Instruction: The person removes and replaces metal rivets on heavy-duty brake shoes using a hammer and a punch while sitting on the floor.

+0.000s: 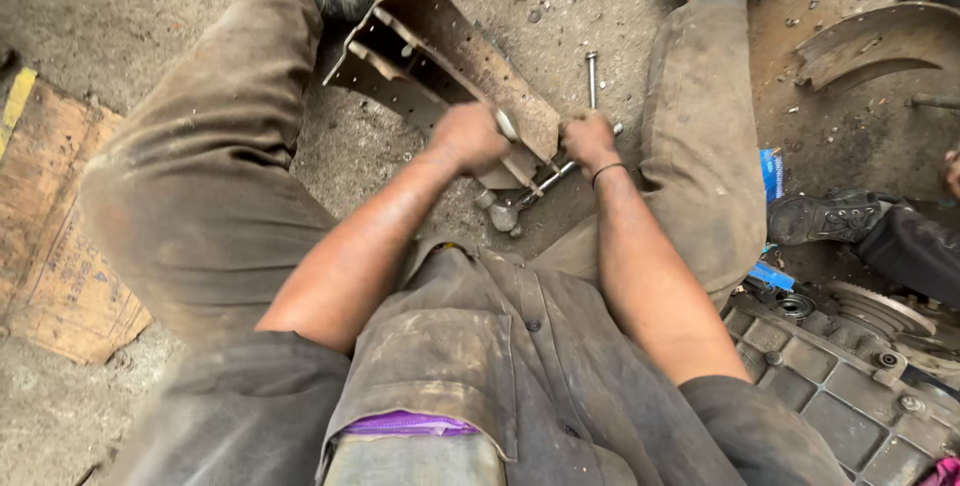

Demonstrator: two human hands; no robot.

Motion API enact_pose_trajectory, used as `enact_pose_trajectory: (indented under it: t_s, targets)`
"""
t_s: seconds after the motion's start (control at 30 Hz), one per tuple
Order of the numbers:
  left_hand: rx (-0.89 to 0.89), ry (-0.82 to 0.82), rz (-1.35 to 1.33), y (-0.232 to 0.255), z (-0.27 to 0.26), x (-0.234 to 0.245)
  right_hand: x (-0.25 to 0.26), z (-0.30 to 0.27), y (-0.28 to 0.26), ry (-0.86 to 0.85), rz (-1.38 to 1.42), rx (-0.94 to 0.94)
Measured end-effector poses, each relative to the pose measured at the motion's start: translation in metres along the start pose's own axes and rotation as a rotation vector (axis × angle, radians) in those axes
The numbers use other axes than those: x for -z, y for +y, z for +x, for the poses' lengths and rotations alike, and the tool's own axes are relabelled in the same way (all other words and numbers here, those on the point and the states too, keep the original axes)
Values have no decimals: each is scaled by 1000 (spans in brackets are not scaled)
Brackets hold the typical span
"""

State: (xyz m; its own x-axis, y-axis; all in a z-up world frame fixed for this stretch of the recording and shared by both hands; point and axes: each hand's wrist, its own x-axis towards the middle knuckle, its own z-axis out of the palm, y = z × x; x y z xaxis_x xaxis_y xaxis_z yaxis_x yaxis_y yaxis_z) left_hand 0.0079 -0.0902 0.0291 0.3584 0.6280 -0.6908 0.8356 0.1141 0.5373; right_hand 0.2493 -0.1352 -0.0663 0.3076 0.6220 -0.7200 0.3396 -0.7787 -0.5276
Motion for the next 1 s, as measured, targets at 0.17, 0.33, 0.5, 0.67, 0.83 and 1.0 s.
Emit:
enact_pose_trajectory:
  t_s: [0.17, 0.33, 0.5, 0.67, 0.83, 1.0]
  targets:
    - [86, 381, -319, -55, -1, 34, -4, -6, -5, -56, -205, -83]
    - [129, 765, -415, -87, -1, 82, -27, -14, -9, -139, 120, 20]
    - [115, 889, -389, -98, -3, 92, -43, -4, -35, 91, -14, 53]
    - [261, 829, -400, -112, -1, 78, -16, 31, -75, 113, 8, 117]
    - [357, 911, -427, -138, 18, 75, -4, 44, -75, 182, -131, 306]
    - [366, 757, -235, -179, 47, 86, -23, 5, -21, 99, 505, -173]
